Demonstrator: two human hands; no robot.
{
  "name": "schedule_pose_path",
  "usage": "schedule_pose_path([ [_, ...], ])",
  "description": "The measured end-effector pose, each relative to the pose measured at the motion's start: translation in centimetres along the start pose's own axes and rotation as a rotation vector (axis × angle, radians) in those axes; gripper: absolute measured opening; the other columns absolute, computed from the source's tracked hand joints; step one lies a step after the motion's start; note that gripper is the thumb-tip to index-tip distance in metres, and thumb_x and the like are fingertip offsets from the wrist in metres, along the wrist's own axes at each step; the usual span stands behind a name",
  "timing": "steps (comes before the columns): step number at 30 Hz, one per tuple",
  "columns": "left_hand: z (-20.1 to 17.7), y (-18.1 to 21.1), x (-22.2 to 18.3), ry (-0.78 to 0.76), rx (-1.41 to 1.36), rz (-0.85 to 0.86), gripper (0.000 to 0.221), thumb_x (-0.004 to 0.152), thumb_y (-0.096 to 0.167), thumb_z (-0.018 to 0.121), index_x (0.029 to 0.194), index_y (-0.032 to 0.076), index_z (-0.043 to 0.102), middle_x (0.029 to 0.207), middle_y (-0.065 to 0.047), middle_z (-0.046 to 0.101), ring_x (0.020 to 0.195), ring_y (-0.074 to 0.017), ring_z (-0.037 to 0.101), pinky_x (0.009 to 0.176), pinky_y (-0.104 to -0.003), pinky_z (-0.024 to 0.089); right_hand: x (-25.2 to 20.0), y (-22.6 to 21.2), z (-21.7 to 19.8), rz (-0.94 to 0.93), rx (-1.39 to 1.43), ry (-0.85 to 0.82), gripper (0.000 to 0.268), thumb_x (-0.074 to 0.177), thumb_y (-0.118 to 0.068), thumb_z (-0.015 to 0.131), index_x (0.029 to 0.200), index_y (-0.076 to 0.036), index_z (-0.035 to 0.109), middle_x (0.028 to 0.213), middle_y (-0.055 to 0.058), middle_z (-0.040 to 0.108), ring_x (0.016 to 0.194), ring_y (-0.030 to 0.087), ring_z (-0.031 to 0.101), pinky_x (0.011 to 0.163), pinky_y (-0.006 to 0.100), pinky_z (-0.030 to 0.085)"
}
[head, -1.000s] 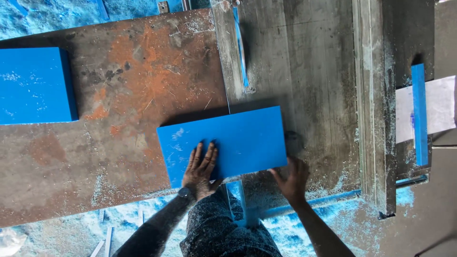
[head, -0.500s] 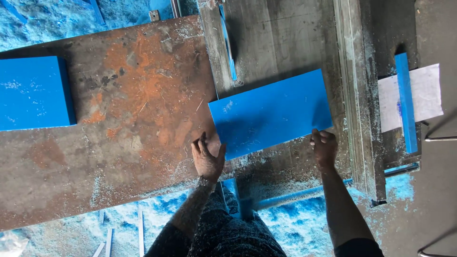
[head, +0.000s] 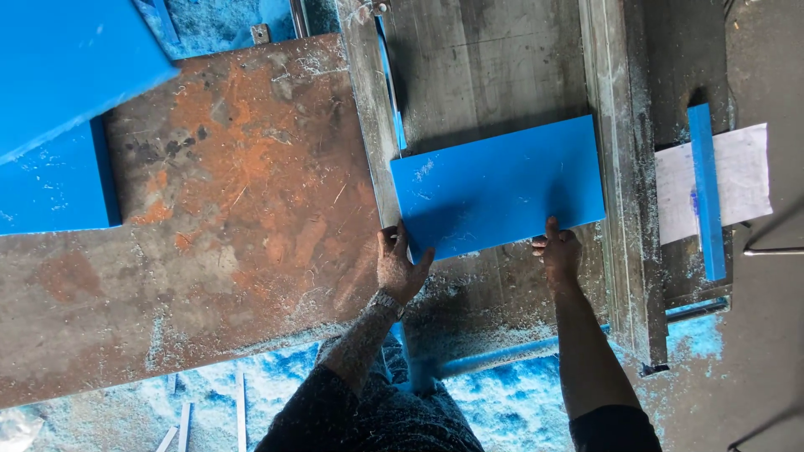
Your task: Cutting blue plastic boards to specific lengths using an industrial saw table and stacking the finished pieces.
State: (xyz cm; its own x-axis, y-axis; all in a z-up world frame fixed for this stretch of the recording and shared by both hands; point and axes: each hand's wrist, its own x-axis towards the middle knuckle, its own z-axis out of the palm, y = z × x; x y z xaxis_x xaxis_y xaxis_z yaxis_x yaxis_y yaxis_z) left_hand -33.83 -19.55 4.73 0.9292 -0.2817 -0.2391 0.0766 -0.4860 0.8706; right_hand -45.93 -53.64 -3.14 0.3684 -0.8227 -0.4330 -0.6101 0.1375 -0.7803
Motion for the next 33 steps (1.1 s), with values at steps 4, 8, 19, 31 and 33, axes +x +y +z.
schedule_pose_path([
  [4, 1.0, -0.4, 1.2, -0.012, 0.003, -0.009, 0.093, 0.083, 0.049, 0.075, 0.151, -0.006, 0.042, 0.130, -0.024, 0.044, 0.116, -0.0506, 0.056, 0.099, -0.058, 0.052, 0.4, -1.4, -0.3, -0.023, -0.130, -0.032, 0.050, 0.110, -0.054, 0.064, 0.092, -0.010, 0.049, 0.074, 0.017, 0.071, 0.059, 0.026, 0.072, 0.048, 0.033, 0.056],
  [8, 0.6, 0.1, 1.6, -0.018, -0.003, -0.015, 0.092, 0.081, 0.047, 0.076, 0.151, -0.005, 0.044, 0.130, -0.025, 0.045, 0.116, -0.0509, 0.056, 0.097, -0.056, 0.055, -1.3, -3.3, 0.0, -0.055, -0.116, -0.017, 0.046, 0.111, -0.047, 0.064, 0.095, -0.005, 0.051, 0.078, 0.019, 0.069, 0.066, 0.029, 0.073, 0.054, 0.038, 0.061],
  [19, 0.9, -0.1, 1.8, -0.077, -0.038, -0.105, 0.105, 0.075, 0.042, 0.084, 0.158, 0.003, 0.035, 0.138, -0.025, 0.039, 0.128, -0.0521, 0.048, 0.101, -0.051, 0.057, -0.8, -1.0, 0.9, -0.135, -0.037, 0.066, 0.042, 0.102, -0.038, 0.074, 0.099, -0.004, 0.048, 0.081, 0.006, 0.060, 0.069, 0.017, 0.066, 0.055, 0.023, 0.053],
  [31, 1.6, -1.9, 2.2, -0.089, -0.176, -0.180, 0.111, 0.073, 0.024, 0.086, 0.166, 0.016, 0.025, 0.143, -0.022, 0.037, 0.124, -0.0464, 0.050, 0.092, -0.044, 0.058, -5.8, -9.2, 3.5, -1.275, -0.866, 0.028, 0.075, 0.072, -0.073, 0.078, 0.125, -0.021, 0.069, 0.119, 0.005, 0.060, 0.114, 0.028, 0.060, 0.095, 0.043, 0.049],
  [33, 1.7, -2.1, 2.0, -0.098, -0.201, -0.185, 0.112, 0.072, 0.024, 0.087, 0.166, 0.019, 0.026, 0.143, -0.022, 0.037, 0.124, -0.0463, 0.050, 0.092, -0.044, 0.058, -5.5, -10.7, 4.7, -1.372, -1.010, -0.305, 0.109, 0.070, -0.069, 0.079, 0.157, -0.012, 0.047, 0.164, 0.015, 0.034, 0.151, 0.045, 0.030, 0.122, 0.057, 0.031],
])
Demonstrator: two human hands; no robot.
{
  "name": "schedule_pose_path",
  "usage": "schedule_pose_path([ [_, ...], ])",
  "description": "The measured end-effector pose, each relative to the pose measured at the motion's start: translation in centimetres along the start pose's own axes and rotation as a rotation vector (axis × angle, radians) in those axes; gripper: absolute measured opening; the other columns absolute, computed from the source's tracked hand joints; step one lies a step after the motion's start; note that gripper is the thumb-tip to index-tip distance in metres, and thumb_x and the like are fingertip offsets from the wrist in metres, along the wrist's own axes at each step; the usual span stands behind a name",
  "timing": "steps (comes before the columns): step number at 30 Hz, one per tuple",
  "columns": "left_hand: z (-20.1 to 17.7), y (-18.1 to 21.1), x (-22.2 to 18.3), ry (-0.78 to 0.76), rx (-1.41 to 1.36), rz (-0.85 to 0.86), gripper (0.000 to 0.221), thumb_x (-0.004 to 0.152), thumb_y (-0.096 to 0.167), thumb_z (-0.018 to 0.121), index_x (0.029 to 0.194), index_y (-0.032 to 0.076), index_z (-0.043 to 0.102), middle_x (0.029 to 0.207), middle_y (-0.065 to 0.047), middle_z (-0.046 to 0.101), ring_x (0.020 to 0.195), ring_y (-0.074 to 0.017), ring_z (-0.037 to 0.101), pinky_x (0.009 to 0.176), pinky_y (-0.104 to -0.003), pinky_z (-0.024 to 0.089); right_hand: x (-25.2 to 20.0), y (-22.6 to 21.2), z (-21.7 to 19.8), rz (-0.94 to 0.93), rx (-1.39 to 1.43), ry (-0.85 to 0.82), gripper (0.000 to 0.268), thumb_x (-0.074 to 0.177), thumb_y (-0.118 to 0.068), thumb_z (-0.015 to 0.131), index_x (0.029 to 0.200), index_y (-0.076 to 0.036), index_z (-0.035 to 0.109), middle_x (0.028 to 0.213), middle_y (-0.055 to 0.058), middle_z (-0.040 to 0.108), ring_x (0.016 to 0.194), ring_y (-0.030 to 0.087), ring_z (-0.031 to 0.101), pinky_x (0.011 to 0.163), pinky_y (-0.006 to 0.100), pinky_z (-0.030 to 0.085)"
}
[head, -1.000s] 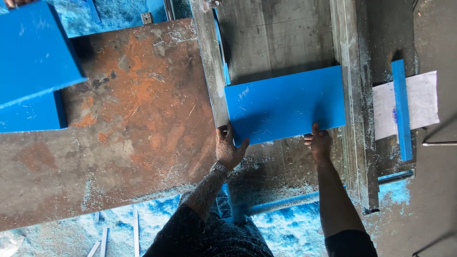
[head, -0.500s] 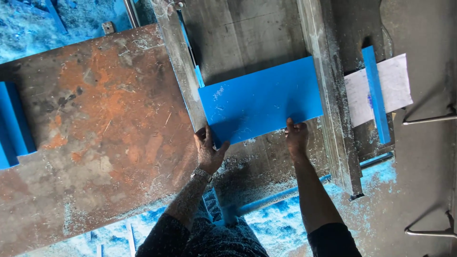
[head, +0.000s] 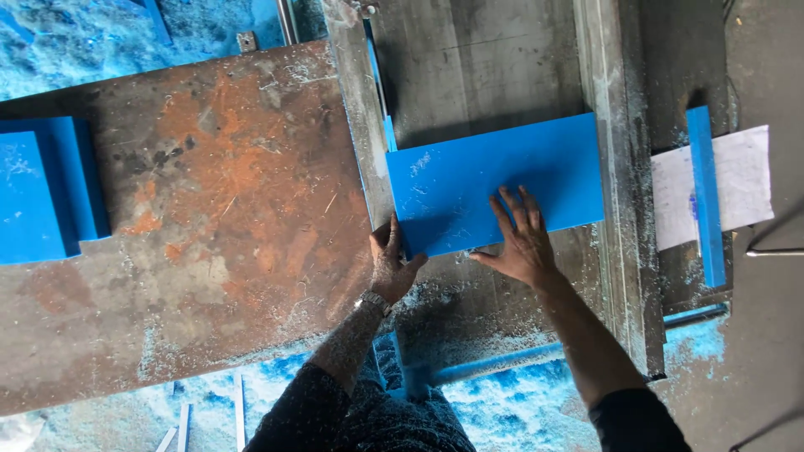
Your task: Cutting blue plastic boards to specific lengths using an industrial saw table and stacking the finished pieces.
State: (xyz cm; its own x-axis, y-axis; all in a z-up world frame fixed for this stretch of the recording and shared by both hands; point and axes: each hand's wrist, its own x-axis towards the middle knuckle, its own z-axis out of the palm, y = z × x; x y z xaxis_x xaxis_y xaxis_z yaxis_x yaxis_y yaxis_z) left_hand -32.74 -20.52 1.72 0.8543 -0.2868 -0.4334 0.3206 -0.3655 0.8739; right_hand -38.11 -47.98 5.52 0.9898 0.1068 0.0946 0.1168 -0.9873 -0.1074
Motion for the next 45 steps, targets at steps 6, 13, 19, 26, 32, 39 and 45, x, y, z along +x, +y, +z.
schedule_pose_path([
  [6, -0.2, -0.1, 0.1, -0.007, 0.001, 0.024, 0.109, 0.075, 0.023, 0.087, 0.166, 0.017, 0.025, 0.143, -0.023, 0.036, 0.125, -0.0471, 0.050, 0.093, -0.046, 0.057, 4.5, 2.4, 0.9, -0.221, 0.023, -0.092, 0.135, 0.056, -0.073, 0.081, 0.161, -0.003, 0.032, 0.170, 0.024, 0.019, 0.153, 0.053, 0.019, 0.124, 0.064, 0.021],
  [13, -2.2, -0.9, 0.4, -0.047, 0.020, 0.108, 0.097, 0.081, 0.022, 0.084, 0.162, 0.015, 0.033, 0.137, -0.025, 0.043, 0.110, -0.0469, 0.062, 0.086, -0.044, 0.063, 4.2, 2.6, 1.0, -0.240, 0.089, -0.035, 0.128, 0.064, -0.072, 0.078, 0.160, -0.001, 0.034, 0.171, 0.022, 0.022, 0.152, 0.051, 0.024, 0.123, 0.064, 0.023],
  [19, -7.1, -5.2, 1.9, 0.236, 0.364, 0.496, 0.062, 0.077, 0.029, 0.087, 0.134, 0.015, 0.067, 0.125, -0.012, 0.056, 0.111, -0.0321, 0.068, 0.089, -0.038, 0.062, 3.9, 3.3, 1.6, -0.250, 0.087, -0.051, 0.131, 0.060, -0.074, 0.079, 0.160, -0.003, 0.033, 0.171, 0.020, 0.021, 0.152, 0.051, 0.023, 0.122, 0.067, 0.023],
  [26, -14.7, -5.9, 1.7, 0.491, 0.919, 0.447, 0.083, 0.089, 0.048, 0.074, 0.156, 0.009, 0.047, 0.160, -0.030, 0.035, 0.150, -0.0476, 0.033, 0.121, -0.059, 0.026, 3.8, 3.3, 1.7, -0.253, 0.076, -0.009, 0.127, 0.062, -0.074, 0.079, 0.159, -0.003, 0.038, 0.170, 0.019, 0.026, 0.152, 0.050, 0.026, 0.122, 0.066, 0.025],
  [32, -15.1, -5.4, 1.7, 0.451, 1.030, 0.327, 0.086, 0.088, 0.051, 0.071, 0.158, 0.010, 0.044, 0.163, -0.031, 0.030, 0.153, -0.0456, 0.027, 0.128, -0.055, 0.018, 5.0, 3.4, 1.5, -0.269, 0.116, 0.043, 0.125, 0.061, -0.072, 0.080, 0.156, -0.001, 0.043, 0.168, 0.020, 0.031, 0.151, 0.052, 0.030, 0.120, 0.067, 0.027],
  [39, -15.2, -6.7, 2.0, 0.515, 1.044, 0.366, 0.084, 0.085, 0.053, 0.073, 0.155, 0.012, 0.049, 0.161, -0.028, 0.035, 0.151, -0.0442, 0.033, 0.128, -0.053, 0.022, 6.1, 3.7, 2.0, -0.282, 0.097, 0.073, 0.127, 0.056, -0.070, 0.083, 0.155, -0.001, 0.046, 0.168, 0.021, 0.034, 0.150, 0.052, 0.033, 0.119, 0.067, 0.029],
  [45, -15.3, -6.6, 1.9, 0.494, 1.033, 0.349, 0.086, 0.084, 0.052, 0.074, 0.156, 0.012, 0.047, 0.162, -0.029, 0.032, 0.152, -0.0446, 0.030, 0.128, -0.054, 0.022, 6.5, 3.8, 2.0, -0.285, 0.095, 0.073, 0.127, 0.055, -0.068, 0.084, 0.155, 0.001, 0.046, 0.167, 0.022, 0.035, 0.149, 0.053, 0.034, 0.119, 0.067, 0.030],
])
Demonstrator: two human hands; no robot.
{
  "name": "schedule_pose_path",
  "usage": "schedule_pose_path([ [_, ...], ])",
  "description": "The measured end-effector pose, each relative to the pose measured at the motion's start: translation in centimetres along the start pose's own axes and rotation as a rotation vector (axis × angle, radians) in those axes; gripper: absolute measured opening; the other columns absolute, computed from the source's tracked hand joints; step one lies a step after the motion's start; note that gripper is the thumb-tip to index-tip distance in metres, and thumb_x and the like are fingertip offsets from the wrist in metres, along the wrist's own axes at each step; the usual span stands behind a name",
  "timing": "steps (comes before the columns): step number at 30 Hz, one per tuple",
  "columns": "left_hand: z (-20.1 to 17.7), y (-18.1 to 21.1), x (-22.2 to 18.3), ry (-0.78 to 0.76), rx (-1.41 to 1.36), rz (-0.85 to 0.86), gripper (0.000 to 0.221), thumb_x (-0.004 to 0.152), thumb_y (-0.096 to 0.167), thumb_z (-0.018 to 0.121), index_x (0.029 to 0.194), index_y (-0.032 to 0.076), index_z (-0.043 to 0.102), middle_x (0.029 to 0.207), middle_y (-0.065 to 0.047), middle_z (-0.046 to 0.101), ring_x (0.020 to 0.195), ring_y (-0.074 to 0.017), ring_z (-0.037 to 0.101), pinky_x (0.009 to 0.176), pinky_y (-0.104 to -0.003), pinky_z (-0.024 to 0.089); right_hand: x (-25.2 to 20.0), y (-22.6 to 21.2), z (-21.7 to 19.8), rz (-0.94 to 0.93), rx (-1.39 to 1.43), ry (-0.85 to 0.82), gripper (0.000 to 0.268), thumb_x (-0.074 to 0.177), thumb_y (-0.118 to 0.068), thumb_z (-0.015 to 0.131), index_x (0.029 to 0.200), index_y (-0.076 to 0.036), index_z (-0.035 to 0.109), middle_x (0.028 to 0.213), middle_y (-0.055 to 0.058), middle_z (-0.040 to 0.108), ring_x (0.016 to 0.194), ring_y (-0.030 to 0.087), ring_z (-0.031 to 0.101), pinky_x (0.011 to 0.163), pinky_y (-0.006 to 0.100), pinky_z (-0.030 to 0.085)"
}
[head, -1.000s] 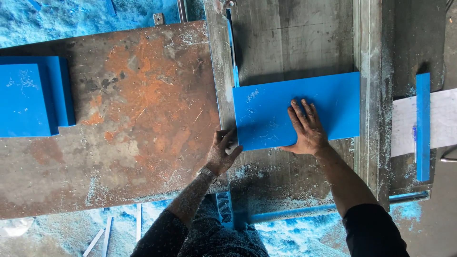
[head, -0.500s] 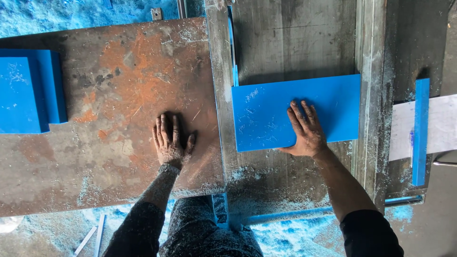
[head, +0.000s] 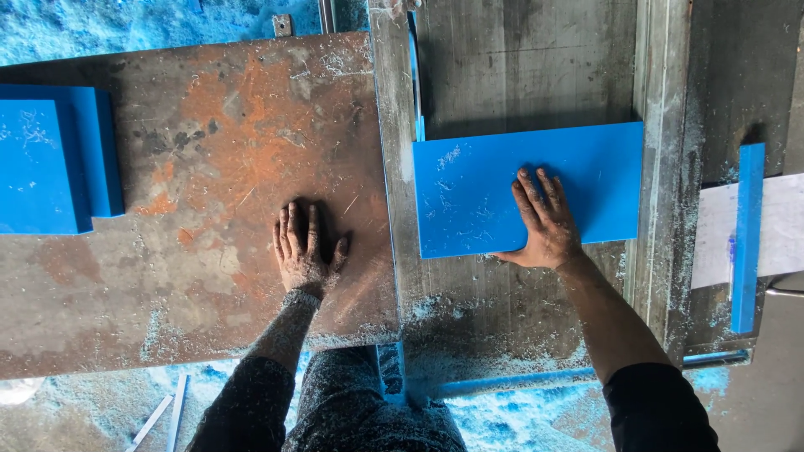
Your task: Cutting blue plastic boards to specific lengths using an industrial saw table and stacking the finished pieces.
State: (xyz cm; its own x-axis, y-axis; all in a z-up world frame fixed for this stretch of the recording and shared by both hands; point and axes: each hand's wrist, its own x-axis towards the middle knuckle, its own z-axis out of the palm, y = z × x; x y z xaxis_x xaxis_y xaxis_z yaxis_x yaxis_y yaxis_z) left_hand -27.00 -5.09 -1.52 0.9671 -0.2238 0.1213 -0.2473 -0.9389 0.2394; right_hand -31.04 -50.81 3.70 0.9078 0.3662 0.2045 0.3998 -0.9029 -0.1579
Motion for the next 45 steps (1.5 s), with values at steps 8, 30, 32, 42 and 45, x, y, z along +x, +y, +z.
schedule_pose_path([
  [8, 0.2, -0.1, -0.1, 0.007, 0.017, 0.016, 0.088, 0.083, 0.051, 0.074, 0.157, 0.013, 0.046, 0.161, -0.029, 0.032, 0.152, -0.0446, 0.030, 0.128, -0.055, 0.022, 0.8, 0.4, -0.2, -0.003, -0.002, 0.007, 0.126, 0.056, -0.070, 0.084, 0.154, 0.000, 0.047, 0.167, 0.021, 0.036, 0.148, 0.052, 0.035, 0.119, 0.066, 0.031],
  [30, 0.0, 0.0, 0.0, 0.025, 0.016, 0.018, 0.087, 0.084, 0.051, 0.075, 0.157, 0.013, 0.046, 0.160, -0.027, 0.035, 0.152, -0.0432, 0.031, 0.127, -0.054, 0.024, 3.7, 1.9, -0.4, 0.035, -0.015, -0.062, 0.125, 0.062, -0.072, 0.082, 0.157, 0.000, 0.043, 0.169, 0.018, 0.031, 0.150, 0.050, 0.031, 0.121, 0.065, 0.028],
  [32, -0.1, 0.0, 0.0, 0.027, 0.015, 0.020, 0.087, 0.083, 0.051, 0.075, 0.156, 0.013, 0.047, 0.161, -0.027, 0.034, 0.152, -0.0433, 0.030, 0.127, -0.053, 0.024, 3.8, 2.2, -0.2, 0.037, -0.019, -0.071, 0.126, 0.061, -0.072, 0.082, 0.157, 0.000, 0.042, 0.169, 0.019, 0.030, 0.150, 0.051, 0.031, 0.121, 0.066, 0.029],
  [42, -0.2, 0.3, 0.3, 0.037, 0.015, 0.007, 0.089, 0.080, 0.052, 0.076, 0.156, 0.015, 0.048, 0.162, -0.026, 0.035, 0.152, -0.0430, 0.031, 0.127, -0.053, 0.024, 5.6, 3.6, 0.2, 0.023, -0.004, -0.028, 0.125, 0.063, -0.075, 0.081, 0.156, 0.001, 0.045, 0.169, 0.020, 0.032, 0.149, 0.052, 0.033, 0.119, 0.069, 0.029],
  [45, -0.4, 0.3, 0.3, 0.014, 0.007, 0.009, 0.087, 0.082, 0.052, 0.074, 0.155, 0.013, 0.048, 0.162, -0.027, 0.034, 0.153, -0.0440, 0.030, 0.127, -0.053, 0.022, 6.3, 3.7, 0.0, 0.022, 0.005, -0.033, 0.124, 0.064, -0.072, 0.082, 0.156, 0.001, 0.044, 0.169, 0.020, 0.031, 0.148, 0.053, 0.033, 0.119, 0.069, 0.029],
])
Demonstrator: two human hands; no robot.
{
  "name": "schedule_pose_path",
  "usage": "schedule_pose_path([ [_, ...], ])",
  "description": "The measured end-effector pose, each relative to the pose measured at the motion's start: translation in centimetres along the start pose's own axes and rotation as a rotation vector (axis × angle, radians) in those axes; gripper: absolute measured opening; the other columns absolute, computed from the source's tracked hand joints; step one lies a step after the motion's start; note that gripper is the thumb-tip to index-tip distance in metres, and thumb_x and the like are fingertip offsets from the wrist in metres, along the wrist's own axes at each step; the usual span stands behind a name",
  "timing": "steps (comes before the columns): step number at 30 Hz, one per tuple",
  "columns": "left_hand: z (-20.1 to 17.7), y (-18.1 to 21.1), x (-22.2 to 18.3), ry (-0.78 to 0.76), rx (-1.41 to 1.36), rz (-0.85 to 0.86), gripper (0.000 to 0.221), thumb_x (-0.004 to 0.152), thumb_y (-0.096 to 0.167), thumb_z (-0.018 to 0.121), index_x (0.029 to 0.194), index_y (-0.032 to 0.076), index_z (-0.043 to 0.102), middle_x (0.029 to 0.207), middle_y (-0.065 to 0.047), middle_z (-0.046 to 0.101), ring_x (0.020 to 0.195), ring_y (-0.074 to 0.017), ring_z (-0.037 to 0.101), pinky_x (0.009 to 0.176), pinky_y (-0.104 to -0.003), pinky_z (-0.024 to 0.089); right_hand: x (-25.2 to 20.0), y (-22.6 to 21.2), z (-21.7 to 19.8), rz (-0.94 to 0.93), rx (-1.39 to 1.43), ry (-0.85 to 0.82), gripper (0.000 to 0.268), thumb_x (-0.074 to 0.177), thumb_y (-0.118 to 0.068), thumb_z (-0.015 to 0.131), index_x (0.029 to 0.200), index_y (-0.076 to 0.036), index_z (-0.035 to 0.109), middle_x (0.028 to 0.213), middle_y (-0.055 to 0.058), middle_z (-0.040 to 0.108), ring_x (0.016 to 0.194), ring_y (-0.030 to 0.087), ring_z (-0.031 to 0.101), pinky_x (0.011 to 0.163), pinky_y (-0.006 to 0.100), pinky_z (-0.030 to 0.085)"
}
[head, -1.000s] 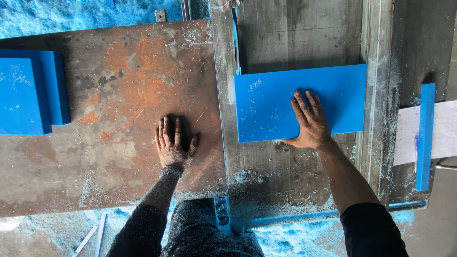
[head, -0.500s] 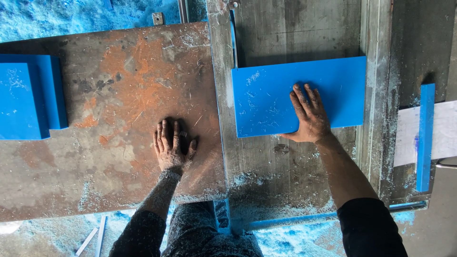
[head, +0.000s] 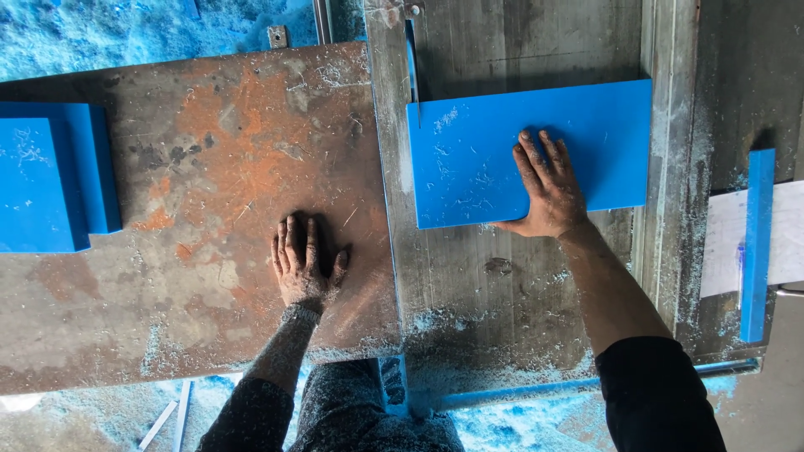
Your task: Cutting blue plastic boards to specific lengths using an industrial saw table and stacking the finished pieces.
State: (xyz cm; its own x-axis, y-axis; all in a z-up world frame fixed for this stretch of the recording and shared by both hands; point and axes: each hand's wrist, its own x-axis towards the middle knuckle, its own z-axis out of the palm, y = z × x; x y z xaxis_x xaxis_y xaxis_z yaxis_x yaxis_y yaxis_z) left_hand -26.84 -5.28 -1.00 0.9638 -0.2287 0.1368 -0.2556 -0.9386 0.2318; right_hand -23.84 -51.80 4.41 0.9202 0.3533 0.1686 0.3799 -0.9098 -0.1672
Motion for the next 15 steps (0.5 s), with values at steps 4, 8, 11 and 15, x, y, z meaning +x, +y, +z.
schedule_pose_path([
  [4, 0.6, -0.2, -0.1, 0.022, 0.022, -0.010, 0.089, 0.079, 0.054, 0.075, 0.155, 0.015, 0.050, 0.161, -0.026, 0.036, 0.152, -0.0425, 0.032, 0.128, -0.051, 0.023, 0.9, 0.8, 0.3, -0.007, 0.003, 0.004, 0.124, 0.063, -0.072, 0.082, 0.156, 0.002, 0.045, 0.169, 0.020, 0.030, 0.149, 0.053, 0.033, 0.119, 0.069, 0.029],
  [8, 0.5, -0.3, -0.2, -0.011, 0.021, -0.016, 0.087, 0.081, 0.052, 0.074, 0.155, 0.016, 0.049, 0.162, -0.025, 0.034, 0.153, -0.0420, 0.031, 0.128, -0.051, 0.023, 1.8, 1.3, 0.1, -0.012, -0.013, 0.009, 0.124, 0.063, -0.073, 0.082, 0.155, 0.001, 0.045, 0.169, 0.020, 0.030, 0.149, 0.052, 0.033, 0.118, 0.069, 0.030],
  [11, 0.3, -0.4, -0.5, -0.051, 0.015, -0.016, 0.087, 0.082, 0.052, 0.074, 0.156, 0.015, 0.047, 0.163, -0.026, 0.032, 0.154, -0.0421, 0.028, 0.129, -0.051, 0.021, 2.5, 1.5, 0.1, -0.013, -0.011, 0.005, 0.125, 0.064, -0.074, 0.081, 0.157, 0.001, 0.043, 0.169, 0.020, 0.029, 0.149, 0.052, 0.032, 0.119, 0.068, 0.029],
  [15, -0.2, -0.1, -0.3, -0.075, -0.034, -0.039, 0.091, 0.081, 0.052, 0.073, 0.159, 0.015, 0.043, 0.163, -0.026, 0.031, 0.155, -0.0429, 0.026, 0.129, -0.053, 0.020, 3.4, 2.4, 0.2, -0.024, -0.017, 0.006, 0.128, 0.063, -0.077, 0.081, 0.157, 0.000, 0.042, 0.169, 0.020, 0.029, 0.149, 0.052, 0.031, 0.119, 0.067, 0.029],
])
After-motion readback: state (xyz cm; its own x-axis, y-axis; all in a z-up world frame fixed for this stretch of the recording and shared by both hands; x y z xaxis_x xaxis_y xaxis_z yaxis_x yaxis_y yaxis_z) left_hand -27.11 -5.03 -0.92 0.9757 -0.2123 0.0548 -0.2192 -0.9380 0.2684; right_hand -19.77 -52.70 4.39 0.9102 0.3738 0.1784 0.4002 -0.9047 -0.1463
